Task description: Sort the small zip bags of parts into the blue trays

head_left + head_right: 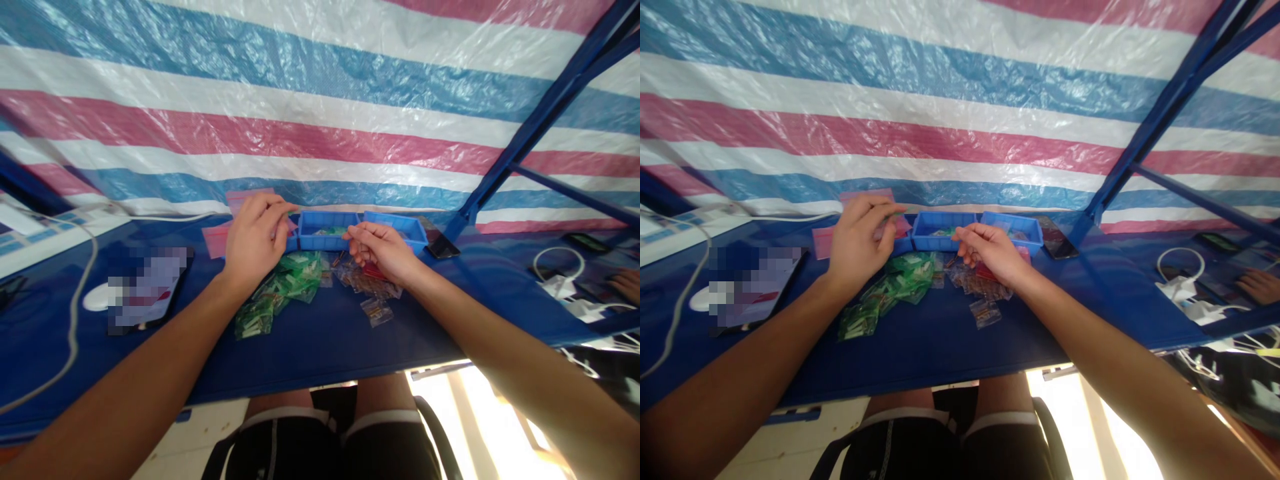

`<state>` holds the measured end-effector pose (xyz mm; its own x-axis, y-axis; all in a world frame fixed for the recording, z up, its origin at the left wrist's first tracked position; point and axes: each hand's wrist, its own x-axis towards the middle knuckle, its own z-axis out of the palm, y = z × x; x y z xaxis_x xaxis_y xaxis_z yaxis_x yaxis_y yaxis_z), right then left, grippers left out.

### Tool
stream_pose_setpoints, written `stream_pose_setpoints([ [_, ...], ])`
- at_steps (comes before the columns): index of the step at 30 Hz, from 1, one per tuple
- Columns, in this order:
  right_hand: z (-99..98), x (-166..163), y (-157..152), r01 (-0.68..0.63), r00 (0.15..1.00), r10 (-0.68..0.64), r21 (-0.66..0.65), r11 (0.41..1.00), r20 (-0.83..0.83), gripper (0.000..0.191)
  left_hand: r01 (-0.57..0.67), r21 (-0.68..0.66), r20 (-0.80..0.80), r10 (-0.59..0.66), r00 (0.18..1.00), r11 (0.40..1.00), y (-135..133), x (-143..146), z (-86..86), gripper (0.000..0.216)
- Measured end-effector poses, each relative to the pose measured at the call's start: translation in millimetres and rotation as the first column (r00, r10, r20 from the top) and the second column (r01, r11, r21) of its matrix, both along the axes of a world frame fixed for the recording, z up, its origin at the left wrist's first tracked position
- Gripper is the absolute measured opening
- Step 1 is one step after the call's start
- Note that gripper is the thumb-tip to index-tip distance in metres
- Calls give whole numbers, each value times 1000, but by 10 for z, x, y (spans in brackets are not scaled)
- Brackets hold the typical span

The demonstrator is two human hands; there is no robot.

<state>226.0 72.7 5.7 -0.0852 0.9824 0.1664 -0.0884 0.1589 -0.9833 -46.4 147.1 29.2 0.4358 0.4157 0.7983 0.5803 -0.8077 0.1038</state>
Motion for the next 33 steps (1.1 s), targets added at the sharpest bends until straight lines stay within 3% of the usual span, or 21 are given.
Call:
stream_pose_setpoints([
  [2, -12, 3, -20, 14, 990, -23, 65, 998, 141, 45, -76, -22, -71, 75, 995, 997, 24, -27, -3, 32],
  [4, -7, 2, -59, -2, 926, -76, 205, 979, 369, 40, -154, -68, -152, 142, 978, 986, 31, -27, -21, 28],
  [7, 30, -12, -130, -184, 721, -171, 424, 887, 671, 29, -226, -122, -239, 193, 952, 966, 19, 5, -59, 28],
  [9, 54, -27, -163, -327, 643, -174, 472, 818, 746, 21, -261, -129, -272, 218, 937, 957, 6, 25, -74, 30],
  [13, 51, -44, -168, -429, 629, -133, 485, 762, 766, 23, -346, -126, -326, 291, 900, 930, -22, 42, -67, 32],
  [17, -2, -36, -139, -464, 592, -113, 452, 762, 798, 34, -404, -134, -350, 338, 874, 905, -53, 49, -57, 34],
  [24, -65, -27, -92, -455, 580, -119, 441, 774, 806, 21, -432, -94, -367, 372, 852, 897, -69, 47, -91, 46],
  [28, -86, -19, -82, -449, 583, -134, 455, 769, 802, 21, -388, -76, -329, 344, 879, 918, -96, 49, -73, 45],
  [33, -84, -16, -88, -452, 580, -137, 457, 767, 803, 21, -236, -71, -233, 214, 948, 969, -131, 67, -21, 35],
])
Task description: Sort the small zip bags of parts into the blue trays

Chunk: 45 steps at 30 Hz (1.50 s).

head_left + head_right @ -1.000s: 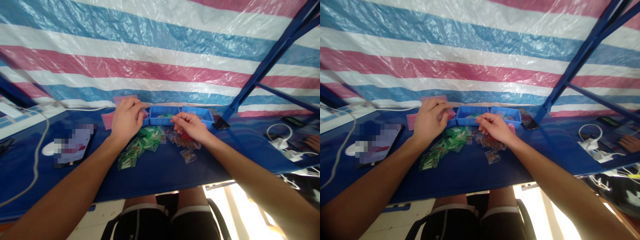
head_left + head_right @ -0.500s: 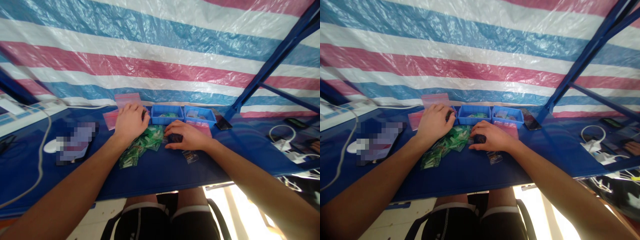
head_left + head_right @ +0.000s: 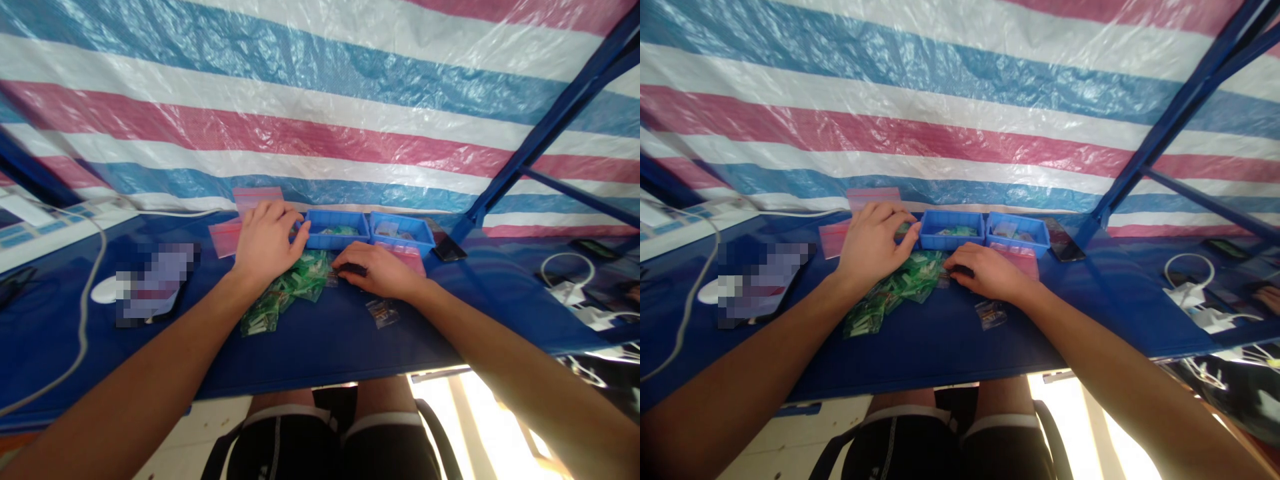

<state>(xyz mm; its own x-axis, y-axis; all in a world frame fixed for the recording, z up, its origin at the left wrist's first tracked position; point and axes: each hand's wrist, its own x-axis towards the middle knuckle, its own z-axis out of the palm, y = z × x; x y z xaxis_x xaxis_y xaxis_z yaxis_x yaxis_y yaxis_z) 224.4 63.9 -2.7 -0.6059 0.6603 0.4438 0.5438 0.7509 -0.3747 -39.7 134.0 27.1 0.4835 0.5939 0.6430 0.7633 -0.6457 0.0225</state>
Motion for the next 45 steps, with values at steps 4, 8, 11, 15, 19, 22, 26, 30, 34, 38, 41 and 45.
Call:
stream_pose_setpoints([
  [4, 17, -14, -6, 13, 1000, -13, 13, 1000, 1, 20, 171, 46, 50, -173, 984, 984, 13, 20, -6, 27],
  [8, 5, -13, -3, 26, 1000, -26, 25, 999, 0, 20, 305, 69, 45, -309, 950, 950, 0, 54, -18, 21],
  [11, -15, -3, 0, 37, 999, -37, 17, 999, 0, 23, 372, 77, 43, -376, 926, 925, -33, 81, -18, 19],
  [15, -25, -3, -1, 62, 998, -62, -3, 998, 2, 25, 398, 58, 47, -401, 915, 916, -61, 98, -18, 20],
  [19, -23, -15, 1, 51, 999, -51, -5, 999, 6, 23, 390, 25, 51, -390, 919, 921, -66, 95, -22, 22],
  [22, -30, -19, 5, 56, 998, -56, -7, 998, 1, 22, 391, 17, 50, -391, 919, 920, -68, 89, -28, 23],
  [26, -45, -20, 13, 60, 998, -60, 7, 998, -6, 22, 387, 10, 59, -387, 920, 922, -74, 84, -39, 23],
  [30, -36, -29, 15, 63, 998, -63, 14, 998, -13, 23, 388, 10, 59, -388, 920, 921, -77, 85, -41, 24],
  [34, -19, -37, 10, 63, 998, -63, 11, 998, -8, 23, 406, 31, 44, -407, 913, 914, -80, 92, -36, 28],
  [38, -29, -34, 12, 71, 997, -71, 25, 997, 5, 24, 412, 36, 45, -413, 910, 911, -87, 100, -37, 30],
  [41, -43, -26, 19, 88, 996, -89, 31, 996, 11, 24, 410, 32, 51, -411, 910, 911, -91, 102, -40, 31],
  [45, -43, -17, 26, 86, 996, -86, 19, 996, 23, 24, 405, 26, 52, -406, 912, 914, -95, 103, -35, 33],
])
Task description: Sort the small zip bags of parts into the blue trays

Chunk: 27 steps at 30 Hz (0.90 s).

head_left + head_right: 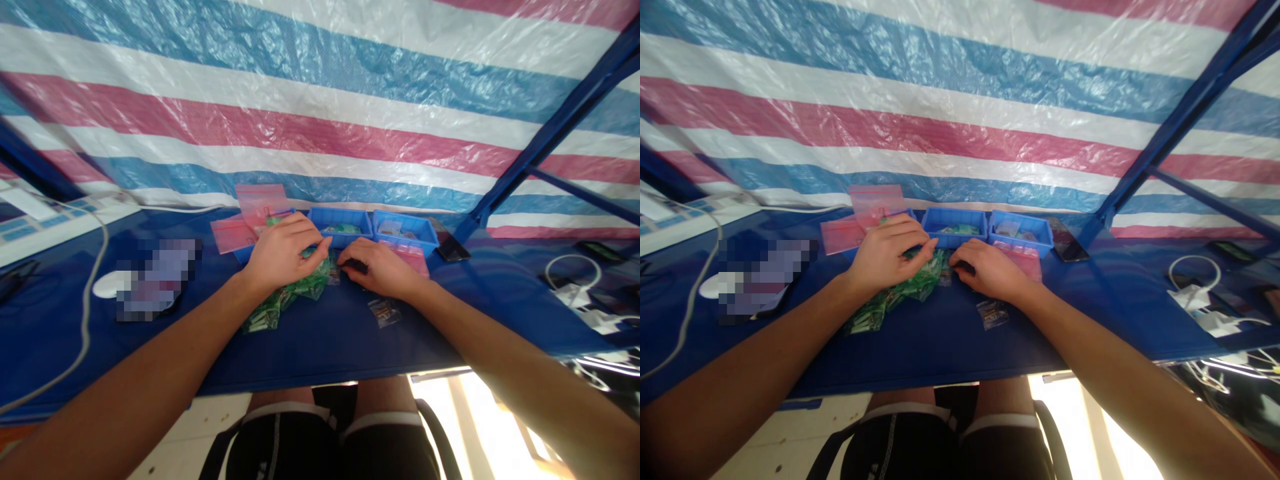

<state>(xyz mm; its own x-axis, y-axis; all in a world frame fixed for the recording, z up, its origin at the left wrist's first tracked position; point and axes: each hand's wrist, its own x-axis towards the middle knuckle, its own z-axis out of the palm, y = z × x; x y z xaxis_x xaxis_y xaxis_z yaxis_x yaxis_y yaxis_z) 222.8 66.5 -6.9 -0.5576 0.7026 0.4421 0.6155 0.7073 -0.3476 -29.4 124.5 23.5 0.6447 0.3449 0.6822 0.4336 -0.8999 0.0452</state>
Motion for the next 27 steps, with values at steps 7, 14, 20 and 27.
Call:
stream_pose_setpoints([
  [7, 36, -1, -13, -12, 1000, 12, 9, 1000, 27, 25, 17, -8, -27, -17, 999, 1000, -14, 11, 8, 36],
  [14, 24, 6, -9, -14, 999, 14, 16, 1000, 30, 27, 25, -37, -96, -28, 995, 999, -18, 36, -34, 41],
  [20, 22, 11, -3, -20, 999, 19, 19, 1000, 31, 29, 21, -64, -124, -29, 992, 998, -24, 45, -36, 43],
  [27, 34, 8, -15, -32, 998, 32, 10, 999, 50, 27, 33, -89, -164, -47, 985, 996, -28, 61, -44, 43],
])
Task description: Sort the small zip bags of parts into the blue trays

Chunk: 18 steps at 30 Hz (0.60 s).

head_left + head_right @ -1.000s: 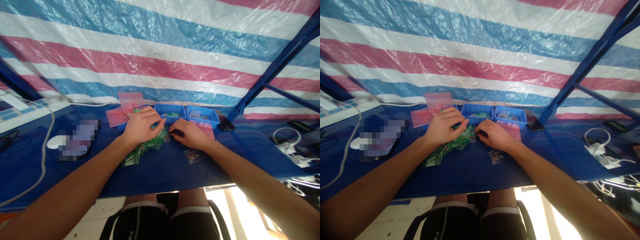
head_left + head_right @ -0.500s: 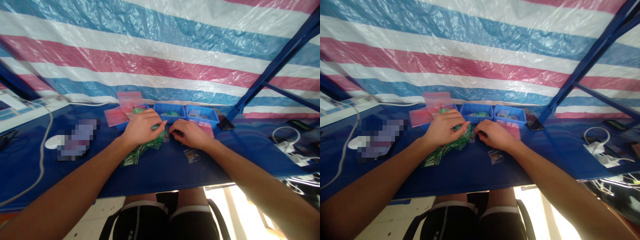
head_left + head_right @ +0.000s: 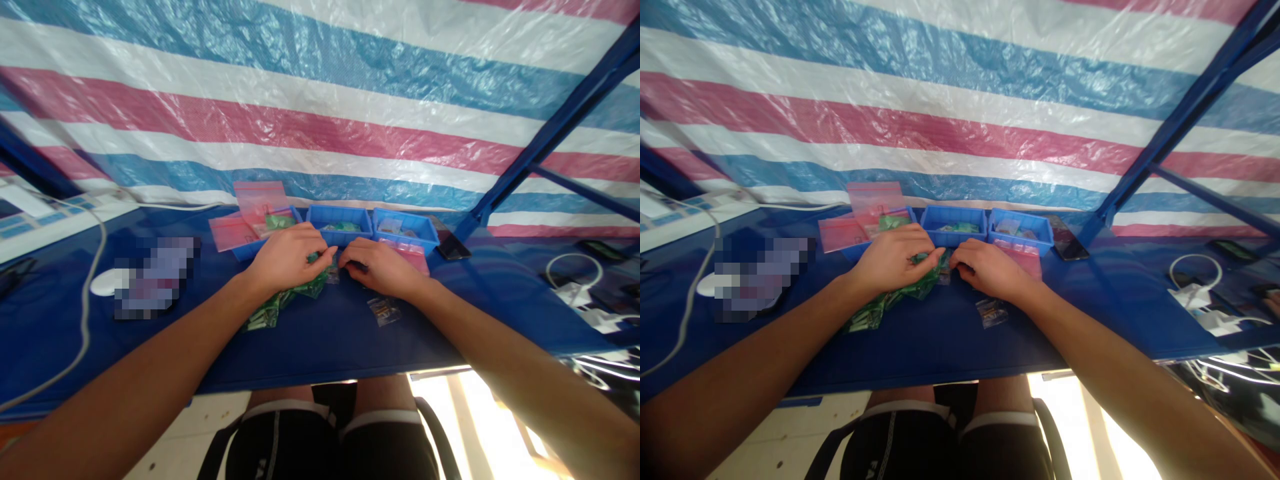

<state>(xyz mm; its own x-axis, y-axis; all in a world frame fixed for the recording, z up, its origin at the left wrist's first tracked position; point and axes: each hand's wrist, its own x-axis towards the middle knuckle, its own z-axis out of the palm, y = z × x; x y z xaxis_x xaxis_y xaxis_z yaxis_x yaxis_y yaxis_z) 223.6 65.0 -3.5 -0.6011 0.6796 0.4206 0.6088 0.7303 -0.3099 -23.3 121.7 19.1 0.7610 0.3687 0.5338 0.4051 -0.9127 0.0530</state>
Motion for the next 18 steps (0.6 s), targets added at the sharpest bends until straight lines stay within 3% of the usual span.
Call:
stream_pose_setpoints([
  [6, 0, -6, 0, -10, 1000, 10, 10, 1000, 4, 28, -2, -30, -33, 1, 999, 1000, 19, -5, -54, 41],
  [18, -9, -6, -6, -1, 1000, 1, 18, 1000, -11, 28, 13, 40, 28, -14, 1000, 999, 8, -16, -12, 43],
])
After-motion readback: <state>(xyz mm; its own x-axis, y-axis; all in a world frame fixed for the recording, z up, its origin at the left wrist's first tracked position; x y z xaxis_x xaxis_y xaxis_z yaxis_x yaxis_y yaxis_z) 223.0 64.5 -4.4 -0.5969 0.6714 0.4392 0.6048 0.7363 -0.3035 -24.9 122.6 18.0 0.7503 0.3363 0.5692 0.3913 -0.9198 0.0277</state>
